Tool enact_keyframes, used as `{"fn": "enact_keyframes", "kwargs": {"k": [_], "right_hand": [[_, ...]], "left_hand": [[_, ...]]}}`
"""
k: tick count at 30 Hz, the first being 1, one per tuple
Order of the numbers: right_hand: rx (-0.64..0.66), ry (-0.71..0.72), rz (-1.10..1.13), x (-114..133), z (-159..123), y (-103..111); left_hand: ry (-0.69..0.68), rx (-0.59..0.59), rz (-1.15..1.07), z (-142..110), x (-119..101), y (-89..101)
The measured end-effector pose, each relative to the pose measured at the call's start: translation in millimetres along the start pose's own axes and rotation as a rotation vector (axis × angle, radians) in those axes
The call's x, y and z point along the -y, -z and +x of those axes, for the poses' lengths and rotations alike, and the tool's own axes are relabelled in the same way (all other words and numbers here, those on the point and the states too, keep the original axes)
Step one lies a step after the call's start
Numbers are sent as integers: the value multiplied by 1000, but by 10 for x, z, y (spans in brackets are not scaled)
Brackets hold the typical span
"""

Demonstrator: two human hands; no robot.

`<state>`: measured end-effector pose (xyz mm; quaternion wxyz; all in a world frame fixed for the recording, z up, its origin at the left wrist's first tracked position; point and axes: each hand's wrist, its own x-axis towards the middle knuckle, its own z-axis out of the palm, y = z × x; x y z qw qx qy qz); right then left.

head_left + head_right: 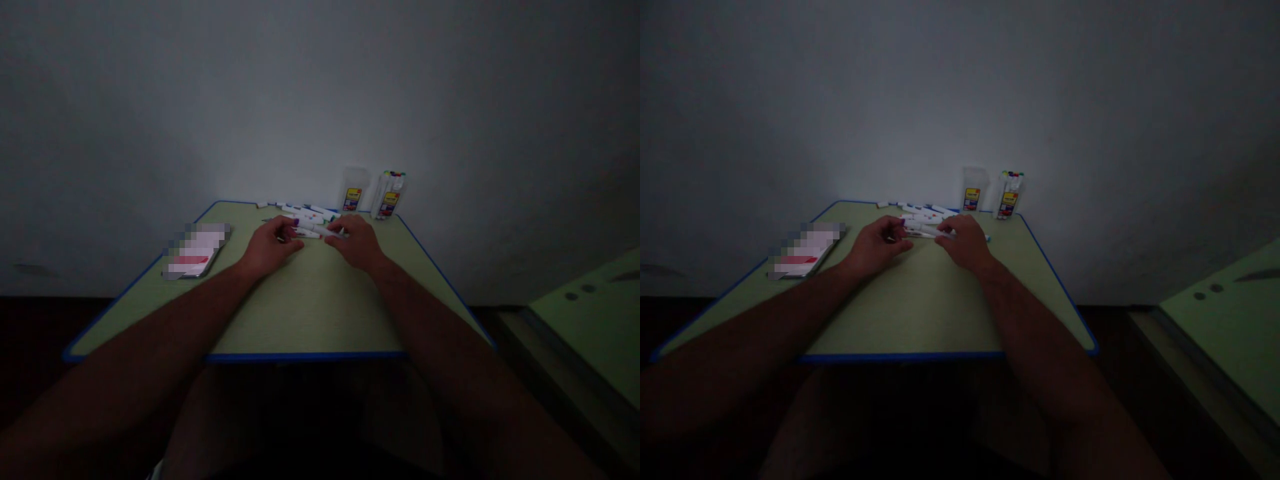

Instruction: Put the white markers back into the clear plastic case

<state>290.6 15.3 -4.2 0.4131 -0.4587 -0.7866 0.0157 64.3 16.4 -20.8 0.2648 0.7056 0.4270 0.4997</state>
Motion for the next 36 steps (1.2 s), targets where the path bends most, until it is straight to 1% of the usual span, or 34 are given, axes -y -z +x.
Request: {"fn": "enact_keyframes", "kwargs": {"k": [3,5,7,9,11,16,18,22,26,30,36], "right_hand": [[-24,-56,45,11,-7,-12],[-34,-126,110,9,-15,-33],[-43,-197,221,2,-18,-52],[-40,-240,350,-6,-15,-59],[-19,-254,429,-12,-8,-56],[40,-257,502,-14,5,-51],[61,-272,566,-10,6,-57],[64,-329,759,10,5,-53],[64,-371,890,25,1,-29],[89,-435,955,13,-1,-26],[81,-477,981,-17,9,-29]], "left_hand": [[-15,2,38,-5,-2,9],[-17,-3,63,-9,-15,13],[-6,-4,86,-12,-38,15],[15,-2,109,-15,-62,19],[28,5,131,-18,-75,23],[23,22,180,-18,-30,28],[24,31,185,-18,-8,23],[41,87,171,-25,-12,13],[60,153,153,-36,-35,19],[99,166,182,-39,-50,25],[114,134,205,-37,-84,32]]}}
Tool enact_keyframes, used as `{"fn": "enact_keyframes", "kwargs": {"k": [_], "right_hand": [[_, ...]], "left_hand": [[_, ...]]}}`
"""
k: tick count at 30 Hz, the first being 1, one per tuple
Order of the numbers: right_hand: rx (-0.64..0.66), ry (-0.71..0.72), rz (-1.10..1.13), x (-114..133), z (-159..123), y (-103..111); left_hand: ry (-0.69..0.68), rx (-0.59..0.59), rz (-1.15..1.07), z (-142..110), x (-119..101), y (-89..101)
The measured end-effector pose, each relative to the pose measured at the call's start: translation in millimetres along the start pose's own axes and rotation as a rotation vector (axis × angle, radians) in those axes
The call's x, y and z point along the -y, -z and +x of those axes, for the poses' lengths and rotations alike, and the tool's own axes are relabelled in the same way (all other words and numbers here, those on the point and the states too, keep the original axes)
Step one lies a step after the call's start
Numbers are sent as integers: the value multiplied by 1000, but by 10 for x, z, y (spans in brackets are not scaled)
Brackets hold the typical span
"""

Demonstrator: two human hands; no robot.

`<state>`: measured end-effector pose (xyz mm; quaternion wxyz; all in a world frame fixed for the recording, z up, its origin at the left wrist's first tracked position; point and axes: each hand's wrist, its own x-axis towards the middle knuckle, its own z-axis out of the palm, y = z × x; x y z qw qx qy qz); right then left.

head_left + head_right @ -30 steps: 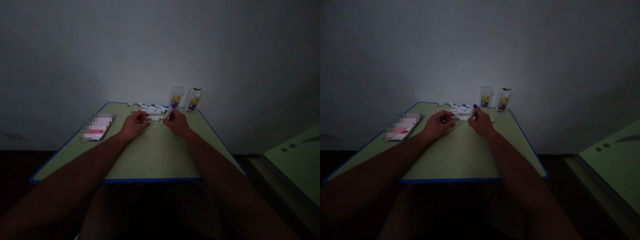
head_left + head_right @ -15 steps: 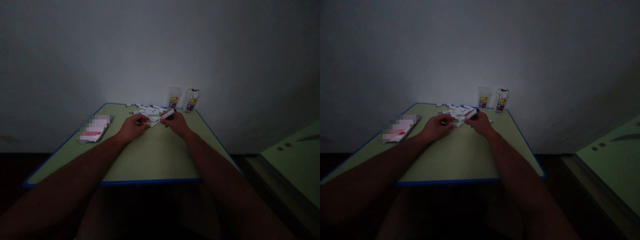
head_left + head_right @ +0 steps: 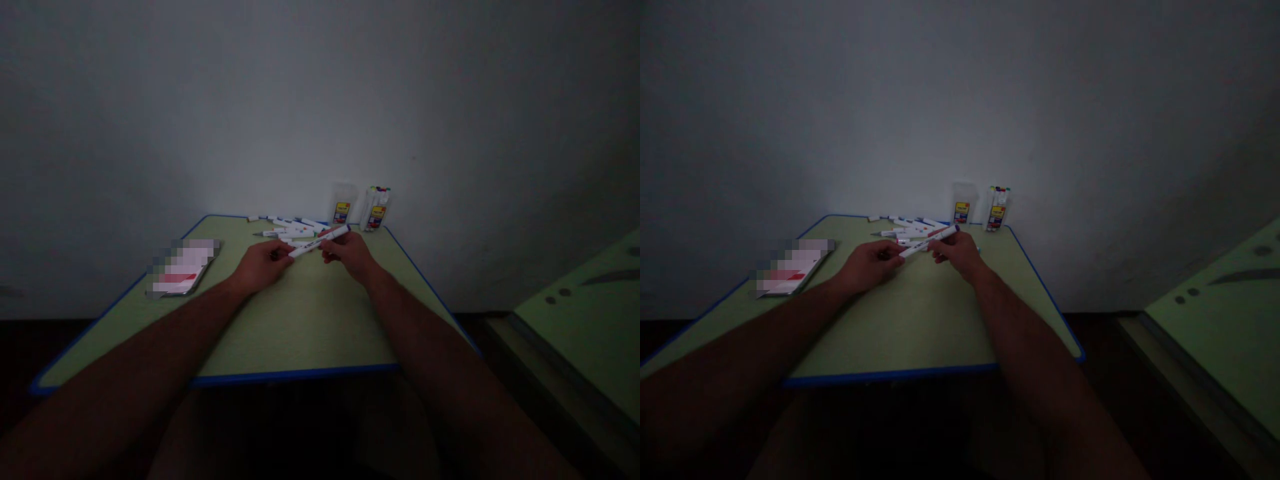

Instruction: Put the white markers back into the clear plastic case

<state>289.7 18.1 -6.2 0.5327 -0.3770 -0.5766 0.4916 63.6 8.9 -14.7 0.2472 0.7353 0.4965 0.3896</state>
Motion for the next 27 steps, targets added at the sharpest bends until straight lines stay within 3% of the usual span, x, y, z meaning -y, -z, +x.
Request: {"fn": "enact_keyframes", "kwargs": {"k": [9,27], "right_hand": [[-216,9,22,24,66,136],[-318,5,92,74,91,178]], "left_hand": [[-17,-81,95,50,71,30],[-83,-49,36,42,78,-26]]}}
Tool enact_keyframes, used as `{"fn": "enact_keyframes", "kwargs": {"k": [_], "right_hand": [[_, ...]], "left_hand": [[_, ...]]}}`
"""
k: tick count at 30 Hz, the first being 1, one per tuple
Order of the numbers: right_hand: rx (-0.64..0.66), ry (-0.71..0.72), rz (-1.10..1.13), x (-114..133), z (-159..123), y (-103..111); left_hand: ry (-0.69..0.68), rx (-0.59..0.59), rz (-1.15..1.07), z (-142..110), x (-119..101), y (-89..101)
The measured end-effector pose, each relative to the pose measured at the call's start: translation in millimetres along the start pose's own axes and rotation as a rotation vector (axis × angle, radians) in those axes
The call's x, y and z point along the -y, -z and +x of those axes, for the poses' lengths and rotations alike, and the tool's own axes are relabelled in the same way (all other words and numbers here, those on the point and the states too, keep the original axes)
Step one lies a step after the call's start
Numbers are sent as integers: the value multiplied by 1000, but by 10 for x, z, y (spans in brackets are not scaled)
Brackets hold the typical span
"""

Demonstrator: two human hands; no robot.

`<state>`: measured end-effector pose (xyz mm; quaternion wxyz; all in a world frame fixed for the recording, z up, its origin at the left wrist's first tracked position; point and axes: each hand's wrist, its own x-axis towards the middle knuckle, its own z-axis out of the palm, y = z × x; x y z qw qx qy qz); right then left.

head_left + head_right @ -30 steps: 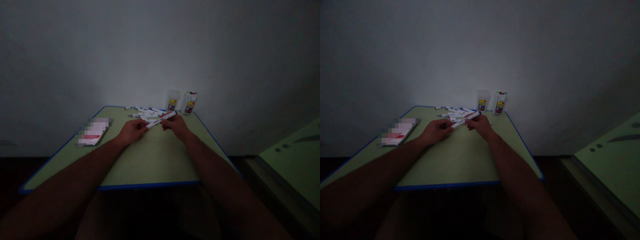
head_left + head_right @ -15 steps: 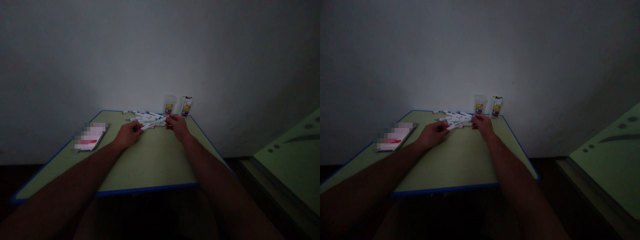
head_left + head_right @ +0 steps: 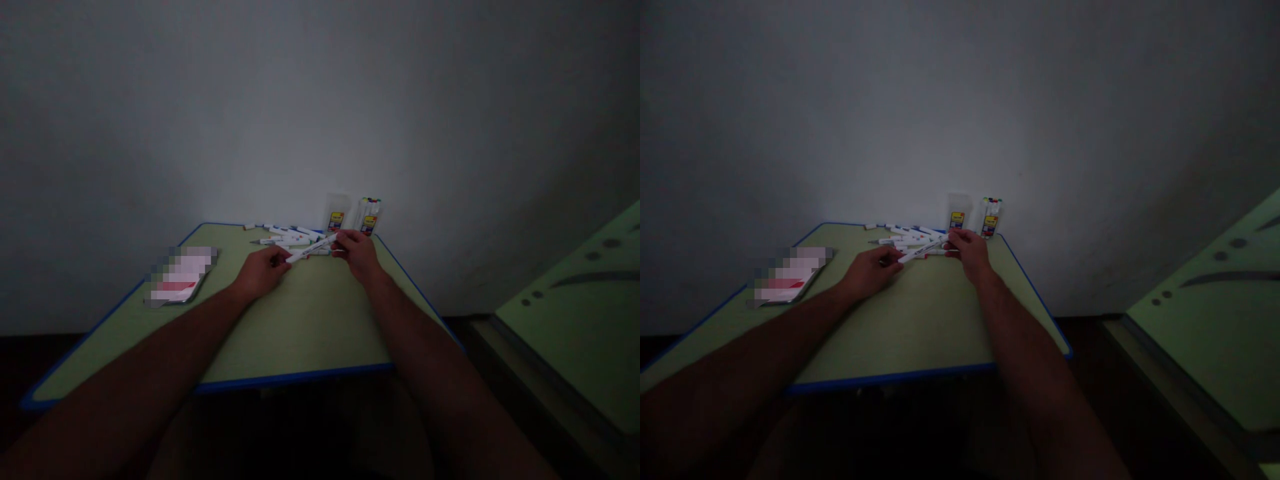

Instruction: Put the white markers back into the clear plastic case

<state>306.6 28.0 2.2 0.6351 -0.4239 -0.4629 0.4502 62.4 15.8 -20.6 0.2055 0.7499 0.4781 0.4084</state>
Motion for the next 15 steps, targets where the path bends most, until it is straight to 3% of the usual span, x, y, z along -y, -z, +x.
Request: {"fn": "enact_keyframes", "kwargs": {"k": [9,15], "right_hand": [[-19,-37,45,54,24,-7],[-97,2,41,245,151,92]], "left_hand": [[-31,-21,2,9,14,-12],[-92,119,140,-9,13,1]]}}
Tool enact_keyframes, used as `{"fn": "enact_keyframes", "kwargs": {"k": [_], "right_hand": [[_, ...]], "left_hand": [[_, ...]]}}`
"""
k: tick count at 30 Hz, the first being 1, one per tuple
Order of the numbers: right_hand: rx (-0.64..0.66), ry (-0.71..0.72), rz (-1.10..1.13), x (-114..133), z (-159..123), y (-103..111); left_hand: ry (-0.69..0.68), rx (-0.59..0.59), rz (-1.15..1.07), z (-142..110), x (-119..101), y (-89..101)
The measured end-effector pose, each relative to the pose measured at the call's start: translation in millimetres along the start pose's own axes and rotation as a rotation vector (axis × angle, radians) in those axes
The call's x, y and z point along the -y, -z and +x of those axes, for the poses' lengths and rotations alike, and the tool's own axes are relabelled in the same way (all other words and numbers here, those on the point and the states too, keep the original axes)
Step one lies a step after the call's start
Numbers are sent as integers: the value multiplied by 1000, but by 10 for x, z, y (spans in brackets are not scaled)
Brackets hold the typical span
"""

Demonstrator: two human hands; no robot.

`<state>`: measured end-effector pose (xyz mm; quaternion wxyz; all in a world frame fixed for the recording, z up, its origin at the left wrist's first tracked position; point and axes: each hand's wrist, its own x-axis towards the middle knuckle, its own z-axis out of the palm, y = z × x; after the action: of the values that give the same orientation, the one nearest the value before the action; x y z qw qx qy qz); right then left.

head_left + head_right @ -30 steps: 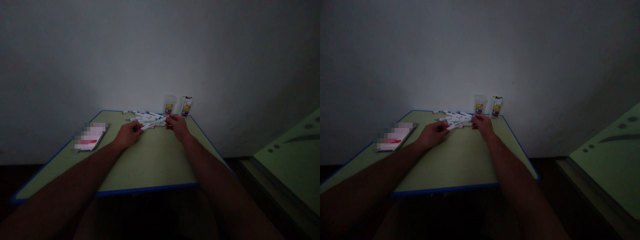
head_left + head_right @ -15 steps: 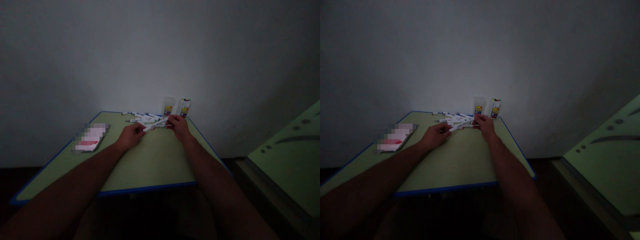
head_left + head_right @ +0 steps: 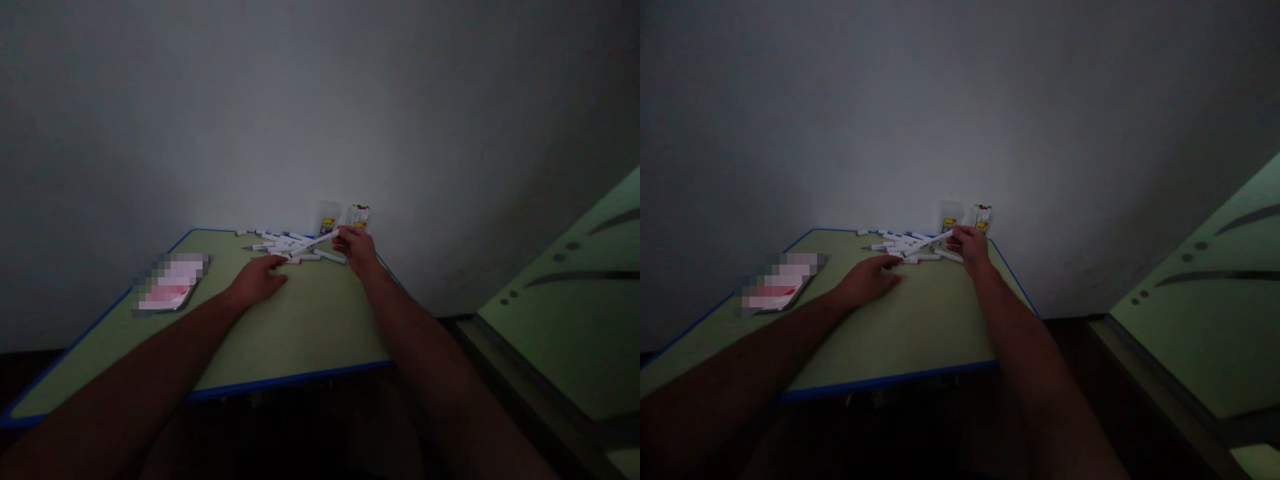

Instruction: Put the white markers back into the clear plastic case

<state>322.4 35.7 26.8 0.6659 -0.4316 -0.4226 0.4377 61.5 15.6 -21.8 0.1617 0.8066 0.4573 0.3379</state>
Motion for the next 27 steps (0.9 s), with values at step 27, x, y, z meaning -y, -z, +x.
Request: {"fn": "enact_keyframes", "kwargs": {"k": [27], "right_hand": [[-593,478,-669,1217,1359,844]], "left_hand": [[-273,387,415,-44,59,-70]]}}
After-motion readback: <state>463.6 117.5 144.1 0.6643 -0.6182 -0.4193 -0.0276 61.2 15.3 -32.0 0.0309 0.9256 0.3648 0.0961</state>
